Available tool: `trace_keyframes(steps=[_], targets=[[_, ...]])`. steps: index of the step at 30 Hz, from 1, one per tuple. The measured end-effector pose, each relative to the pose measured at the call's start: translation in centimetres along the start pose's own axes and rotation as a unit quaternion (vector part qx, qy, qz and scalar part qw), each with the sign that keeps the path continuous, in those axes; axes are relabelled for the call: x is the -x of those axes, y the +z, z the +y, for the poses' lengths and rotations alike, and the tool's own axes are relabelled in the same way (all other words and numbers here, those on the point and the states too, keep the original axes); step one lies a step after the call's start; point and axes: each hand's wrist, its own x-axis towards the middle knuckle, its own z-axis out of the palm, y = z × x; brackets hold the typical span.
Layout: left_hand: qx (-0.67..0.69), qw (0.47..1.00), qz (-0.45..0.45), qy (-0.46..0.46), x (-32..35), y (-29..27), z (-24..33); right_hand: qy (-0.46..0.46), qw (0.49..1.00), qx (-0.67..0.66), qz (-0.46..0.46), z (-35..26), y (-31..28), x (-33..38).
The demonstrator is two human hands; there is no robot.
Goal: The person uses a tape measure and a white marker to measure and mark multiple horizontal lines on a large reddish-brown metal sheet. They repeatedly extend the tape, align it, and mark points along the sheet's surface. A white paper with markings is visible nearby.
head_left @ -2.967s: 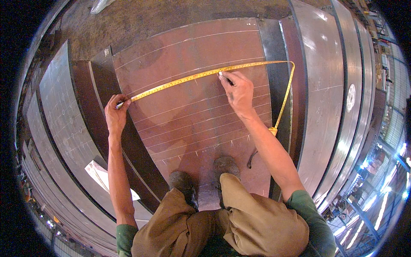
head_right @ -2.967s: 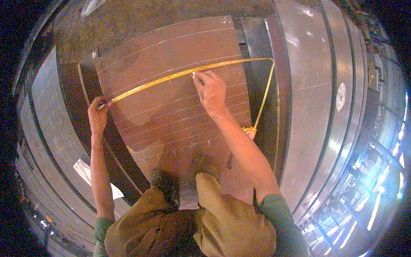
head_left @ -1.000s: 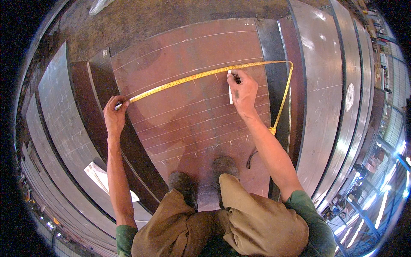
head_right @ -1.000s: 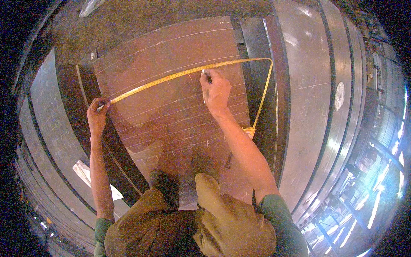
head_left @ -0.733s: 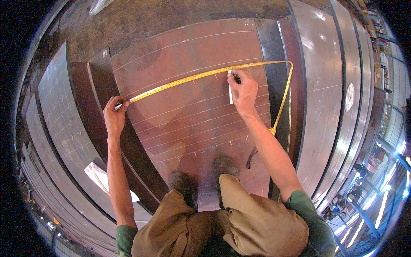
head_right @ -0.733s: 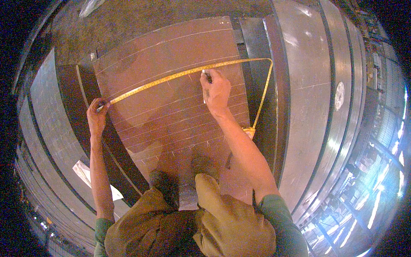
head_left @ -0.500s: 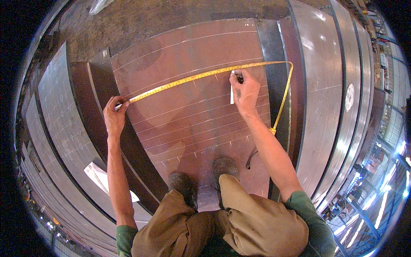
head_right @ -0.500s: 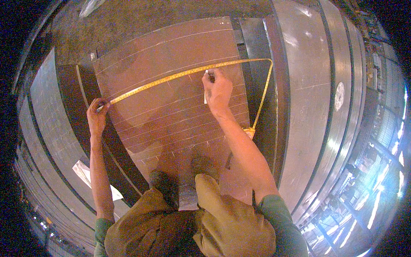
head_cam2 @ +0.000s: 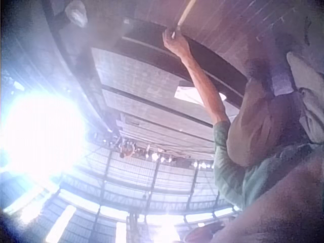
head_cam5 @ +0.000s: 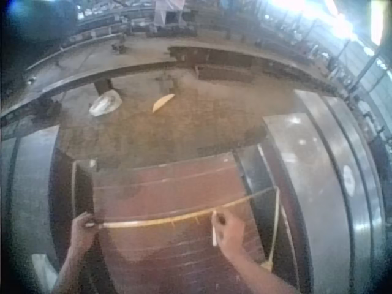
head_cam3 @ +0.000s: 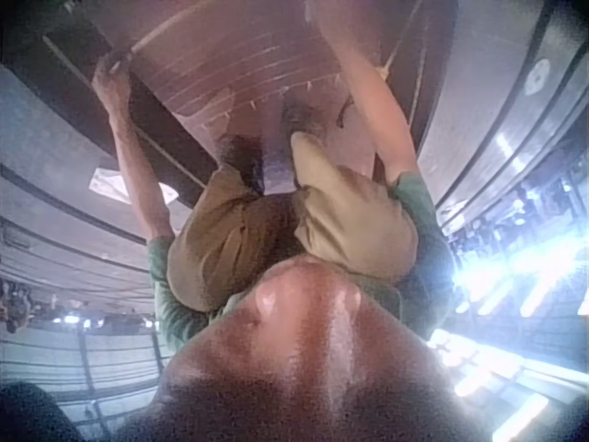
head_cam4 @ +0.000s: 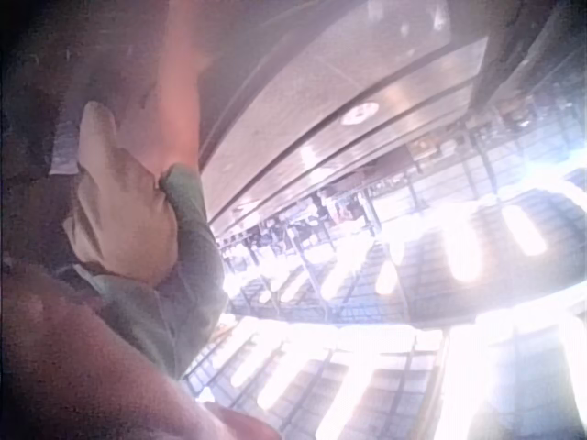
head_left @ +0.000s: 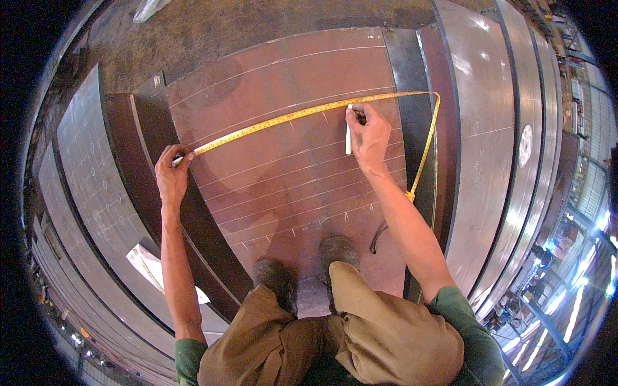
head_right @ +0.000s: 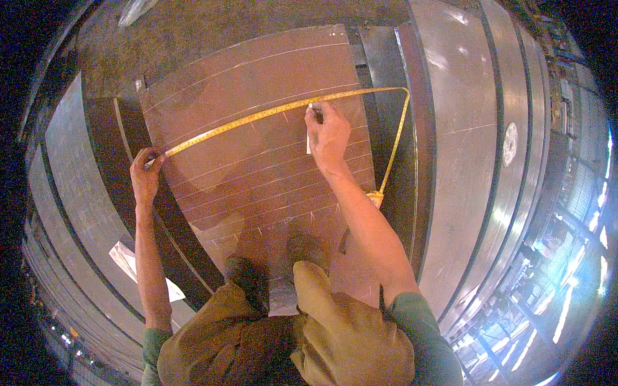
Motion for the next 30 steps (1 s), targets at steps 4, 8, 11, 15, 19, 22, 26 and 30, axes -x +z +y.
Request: trace_keyframes(steps=[4, 8, 11, 15, 19, 22, 26, 30], targets=[[0.005, 1.0, -0.002, -0.007, 0.0, 0.0, -0.3, -0.01, 1.0, 0.002, 0.0, 0.2, 0.0, 0.0], [0.0, 1.0, 0.003, -0.005, 0.0, 0.0, -0.1, -0.012, 1.0, 0.006, 0.001, 0.2, 0.1, 0.0], [-0.004, 1.0, 0.005, -0.002, 0.0, 0.0, -0.2, -0.023, 1.0, 0.005, 0.005, 0.3, 0.0, 0.1], [-0.006, 1.0, -0.003, -0.008, 0.0, -0.1, -0.3, -0.017, 1.0, -0.008, 0.022, 0.6, 0.0, 0.1], [-0.001, 1.0, -0.001, -0.005, 0.0, 0.1, -0.5, -0.082, 0.995, 0.05, 0.032, 1.4, -0.3, -0.3], [0.0, 1.0, -0.002, -0.007, 0.1, 0.0, -0.7, -0.12, 0.989, 0.072, 0.043, 1.4, -0.9, -0.6], [0.002, 1.0, 0.0, -0.001, 0.0, 0.1, -0.6, -0.177, 0.978, 0.111, 0.031, 2.3, -1.1, -1.0], [-0.008, 1.0, 0.005, -0.001, 0.1, -0.1, -0.1, -0.142, 0.986, 0.081, 0.016, 1.7, -1.0, -0.9]])
